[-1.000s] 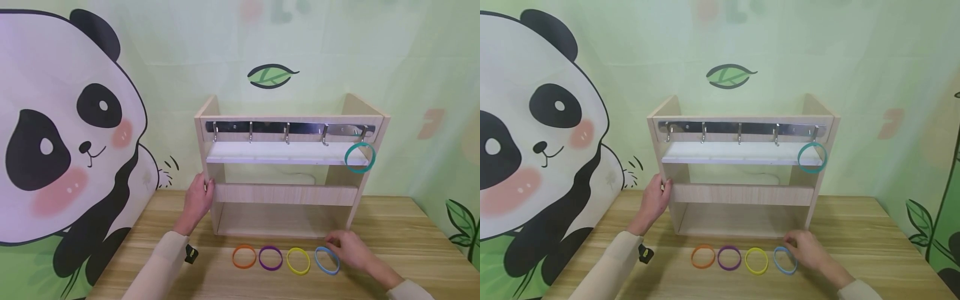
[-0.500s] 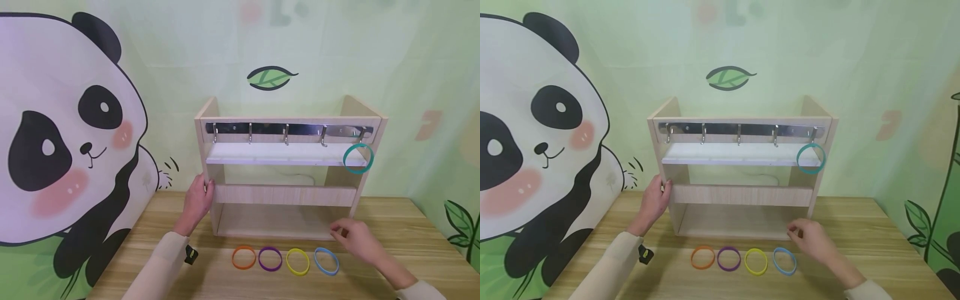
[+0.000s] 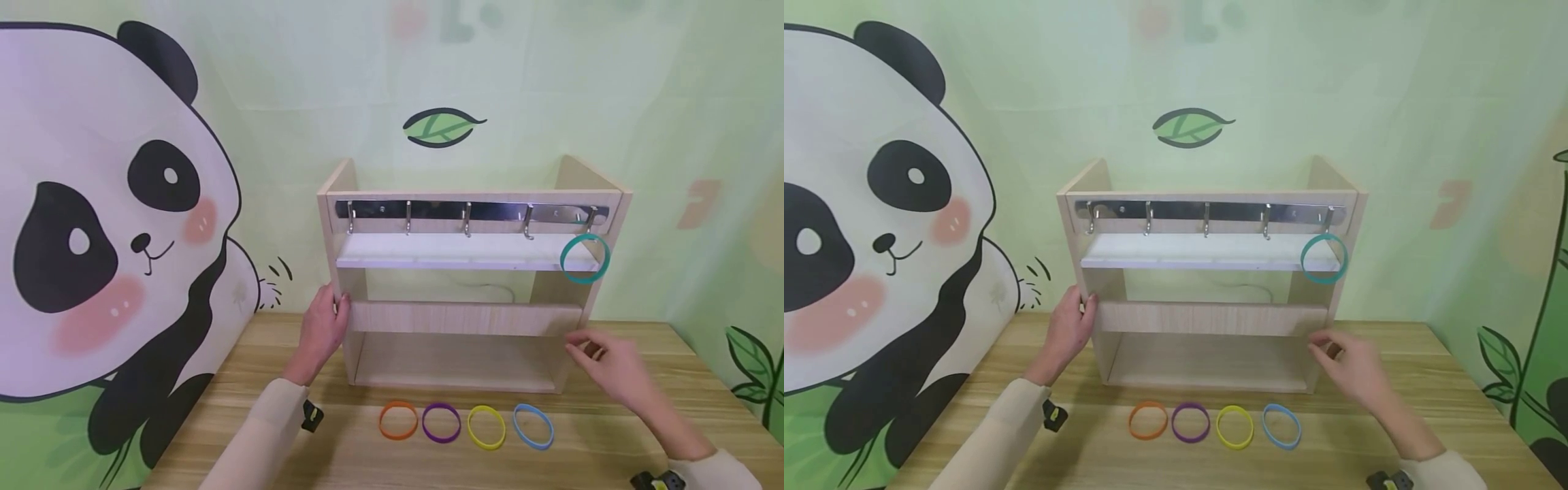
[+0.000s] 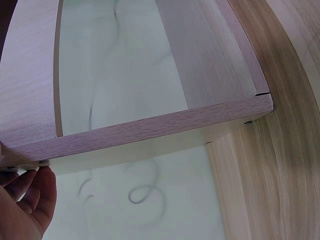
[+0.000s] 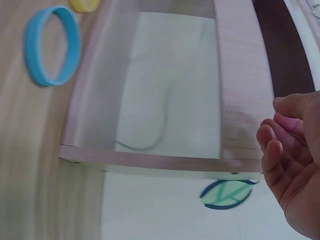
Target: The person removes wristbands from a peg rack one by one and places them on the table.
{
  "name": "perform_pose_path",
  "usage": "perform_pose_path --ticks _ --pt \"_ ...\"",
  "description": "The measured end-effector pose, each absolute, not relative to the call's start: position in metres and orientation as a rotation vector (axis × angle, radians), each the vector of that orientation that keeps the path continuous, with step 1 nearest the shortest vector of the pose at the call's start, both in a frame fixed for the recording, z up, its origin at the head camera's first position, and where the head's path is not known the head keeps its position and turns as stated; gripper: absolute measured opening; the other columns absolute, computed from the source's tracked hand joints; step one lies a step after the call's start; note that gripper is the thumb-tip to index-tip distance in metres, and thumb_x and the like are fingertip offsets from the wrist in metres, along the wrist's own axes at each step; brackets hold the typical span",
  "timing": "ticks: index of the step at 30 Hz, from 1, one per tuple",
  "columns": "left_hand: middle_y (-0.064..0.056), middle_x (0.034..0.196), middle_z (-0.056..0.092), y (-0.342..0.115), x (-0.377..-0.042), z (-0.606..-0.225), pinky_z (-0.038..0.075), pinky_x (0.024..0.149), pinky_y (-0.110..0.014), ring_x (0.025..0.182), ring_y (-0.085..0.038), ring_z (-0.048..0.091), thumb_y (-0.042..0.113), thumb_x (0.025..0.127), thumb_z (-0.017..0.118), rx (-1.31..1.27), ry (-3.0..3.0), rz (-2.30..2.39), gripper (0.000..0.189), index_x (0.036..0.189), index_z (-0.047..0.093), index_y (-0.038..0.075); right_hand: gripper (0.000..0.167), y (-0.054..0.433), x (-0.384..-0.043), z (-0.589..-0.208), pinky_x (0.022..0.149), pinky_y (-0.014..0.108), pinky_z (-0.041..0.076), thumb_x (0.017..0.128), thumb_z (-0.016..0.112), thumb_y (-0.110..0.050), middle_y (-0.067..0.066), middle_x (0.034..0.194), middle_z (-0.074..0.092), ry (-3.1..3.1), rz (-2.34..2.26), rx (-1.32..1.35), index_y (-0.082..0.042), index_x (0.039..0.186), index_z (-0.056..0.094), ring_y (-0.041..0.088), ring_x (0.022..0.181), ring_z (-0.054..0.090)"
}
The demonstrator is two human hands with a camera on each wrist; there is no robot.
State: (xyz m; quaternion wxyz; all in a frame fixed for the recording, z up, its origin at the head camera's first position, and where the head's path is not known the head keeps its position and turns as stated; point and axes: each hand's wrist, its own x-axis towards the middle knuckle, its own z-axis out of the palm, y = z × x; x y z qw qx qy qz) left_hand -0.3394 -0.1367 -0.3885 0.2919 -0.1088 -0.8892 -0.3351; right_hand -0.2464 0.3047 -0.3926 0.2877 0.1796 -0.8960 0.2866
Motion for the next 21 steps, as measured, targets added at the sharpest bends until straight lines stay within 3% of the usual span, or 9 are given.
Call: perform_pose_path --ticks 8,13,21 --pt "-0.013 0.102 0.055 -0.137 -0.339 -0.388 0.051 0.074 -0.043 0.088 -0.027 0.056 0.023 0.099 0.044 -0.305 -2.379 -0.909 0.028 0.116 0.053 0.003 0.013 0.314 -0.246 -0.362 0.049 0.014 0.042 0.078 0.072 0.001 0.009 0.077 0.067 -2.275 0.763 0.425 -0.001 0.091 0.069 0.001 0.057 0.052" --pt "-0.013 0.101 0.055 -0.137 -0.340 -0.387 0.050 0.073 -0.042 0.088 -0.026 0.055 0.024 0.099 0.043 -0.295 -2.391 -0.906 0.028 0.115 0.053 0.003 0.012 0.318 -0.245 -0.343 0.048 0.013 0.039 0.080 0.072 -0.001 0.007 0.069 0.064 -2.234 0.777 0.370 0.000 0.092 0.070 0.000 0.056 0.050" --pt "-0.013 0.102 0.055 -0.137 -0.339 -0.387 0.050 0.073 -0.042 0.088 -0.026 0.056 0.025 0.099 0.043 -0.288 -2.401 -0.917 0.029 0.115 0.053 0.003 0.015 0.319 -0.244 -0.322 0.051 0.013 0.035 0.081 0.071 -0.005 -0.028 0.077 0.054 -2.139 0.789 0.296 0.001 0.094 0.070 -0.011 0.066 0.046"
